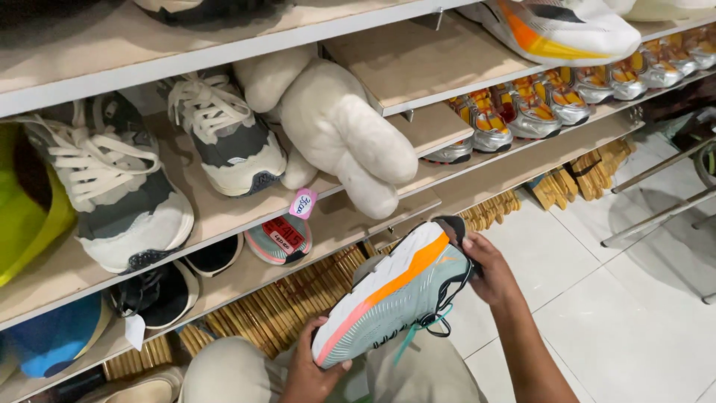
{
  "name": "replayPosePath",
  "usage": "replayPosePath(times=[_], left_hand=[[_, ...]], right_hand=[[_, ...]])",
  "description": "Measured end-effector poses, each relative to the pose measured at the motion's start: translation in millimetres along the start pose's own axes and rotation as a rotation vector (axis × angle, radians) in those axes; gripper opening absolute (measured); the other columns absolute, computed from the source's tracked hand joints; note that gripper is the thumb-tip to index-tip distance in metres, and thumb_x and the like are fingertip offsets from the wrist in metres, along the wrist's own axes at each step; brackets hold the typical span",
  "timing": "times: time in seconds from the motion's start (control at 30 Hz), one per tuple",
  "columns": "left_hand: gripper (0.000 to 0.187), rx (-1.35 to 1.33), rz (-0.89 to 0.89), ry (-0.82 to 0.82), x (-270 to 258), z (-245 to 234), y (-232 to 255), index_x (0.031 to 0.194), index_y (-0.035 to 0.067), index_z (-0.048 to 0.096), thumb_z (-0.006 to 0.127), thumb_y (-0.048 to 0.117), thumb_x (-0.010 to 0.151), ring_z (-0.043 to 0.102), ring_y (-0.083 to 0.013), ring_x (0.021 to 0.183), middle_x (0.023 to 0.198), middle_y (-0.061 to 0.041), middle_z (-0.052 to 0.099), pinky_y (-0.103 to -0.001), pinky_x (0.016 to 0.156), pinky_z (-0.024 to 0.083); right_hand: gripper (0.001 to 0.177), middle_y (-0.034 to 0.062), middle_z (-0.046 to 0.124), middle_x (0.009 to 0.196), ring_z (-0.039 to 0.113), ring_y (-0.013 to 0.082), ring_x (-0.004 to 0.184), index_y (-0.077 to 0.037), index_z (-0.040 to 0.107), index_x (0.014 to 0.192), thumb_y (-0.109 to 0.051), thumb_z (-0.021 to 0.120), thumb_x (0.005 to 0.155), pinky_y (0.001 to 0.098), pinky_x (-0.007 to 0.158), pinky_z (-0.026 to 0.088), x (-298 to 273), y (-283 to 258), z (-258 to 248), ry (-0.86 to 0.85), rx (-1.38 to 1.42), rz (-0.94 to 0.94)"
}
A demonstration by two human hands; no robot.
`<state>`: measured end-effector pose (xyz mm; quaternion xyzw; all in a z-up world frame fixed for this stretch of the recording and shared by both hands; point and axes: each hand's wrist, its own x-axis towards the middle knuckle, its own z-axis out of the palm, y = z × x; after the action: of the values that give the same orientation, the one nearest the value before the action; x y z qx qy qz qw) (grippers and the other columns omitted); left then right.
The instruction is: Wiping and cleaning several pairs of shoes on a store display shelf using a sponge.
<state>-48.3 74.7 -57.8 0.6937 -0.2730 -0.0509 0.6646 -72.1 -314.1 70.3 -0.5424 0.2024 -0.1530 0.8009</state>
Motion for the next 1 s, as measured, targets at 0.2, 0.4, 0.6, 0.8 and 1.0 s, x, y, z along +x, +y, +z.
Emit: replayPosePath(times=[0.2,0.4,0.6,0.8,1.0], left_hand=[[0.086,-0.259,-0.139,0.046,1,7,-2,0.140,0.003,0.040,0.090,0.023,0.073,0.057,-0.0237,0.121,0.130,-0.016,0.054,-0.039,0.102,0.048],[0.080,-0.271,-0.240,0.122,12,2,17,0.139,0.003,0.043,0.086,0.023,0.075,0.057,-0.0238,0.118,0.127,-0.014,0.056,-0.039,0.102,0.046],[0.079,-0.336,-0.268,0.137,13,4,10,0.138,0.004,0.043,0.085,0.021,0.074,0.056,-0.0233,0.119,0.127,-0.013,0.057,-0.038,0.102,0.046],[0.078,-0.229,-0.265,0.167,1,1,22,0.137,0.004,0.046,0.085,0.024,0.073,0.059,-0.0239,0.112,0.124,-0.013,0.058,-0.040,0.094,0.050],[0.077,-0.125,-0.191,0.184,2,14,28,0.138,0.004,0.047,0.086,0.027,0.076,0.060,-0.0231,0.117,0.126,-0.014,0.061,-0.037,0.102,0.048]], right_hand=[[0.036,0.0088,0.068,0.097,0.064,0.0179,0.077,0.000,0.059,0.135,-0.020,0.065,0.106,0.0312,0.062,0.052,4,99,-73,-0.121,0.345,0.042],[0.044,0.0042,0.066,0.120,0.060,0.0087,0.099,-0.001,0.056,0.142,-0.025,0.061,0.105,0.0228,0.082,0.050,-44,32,-18,0.182,-0.437,-0.667],[0.045,0.0093,0.065,0.116,0.054,0.0163,0.100,-0.003,0.064,0.142,-0.024,0.063,0.103,0.0314,0.085,0.042,-38,31,-31,0.119,-0.236,-0.297],[0.039,0.0132,0.070,0.126,0.062,0.0178,0.111,-0.002,0.068,0.134,-0.021,0.064,0.100,0.0320,0.095,0.050,-40,23,-52,0.090,-0.545,-0.317],[0.053,0.0274,0.061,0.125,0.057,0.0441,0.112,-0.014,0.067,0.132,-0.010,0.073,0.080,0.0484,0.097,0.046,-108,-22,83,0.155,-1.339,-1.092]])
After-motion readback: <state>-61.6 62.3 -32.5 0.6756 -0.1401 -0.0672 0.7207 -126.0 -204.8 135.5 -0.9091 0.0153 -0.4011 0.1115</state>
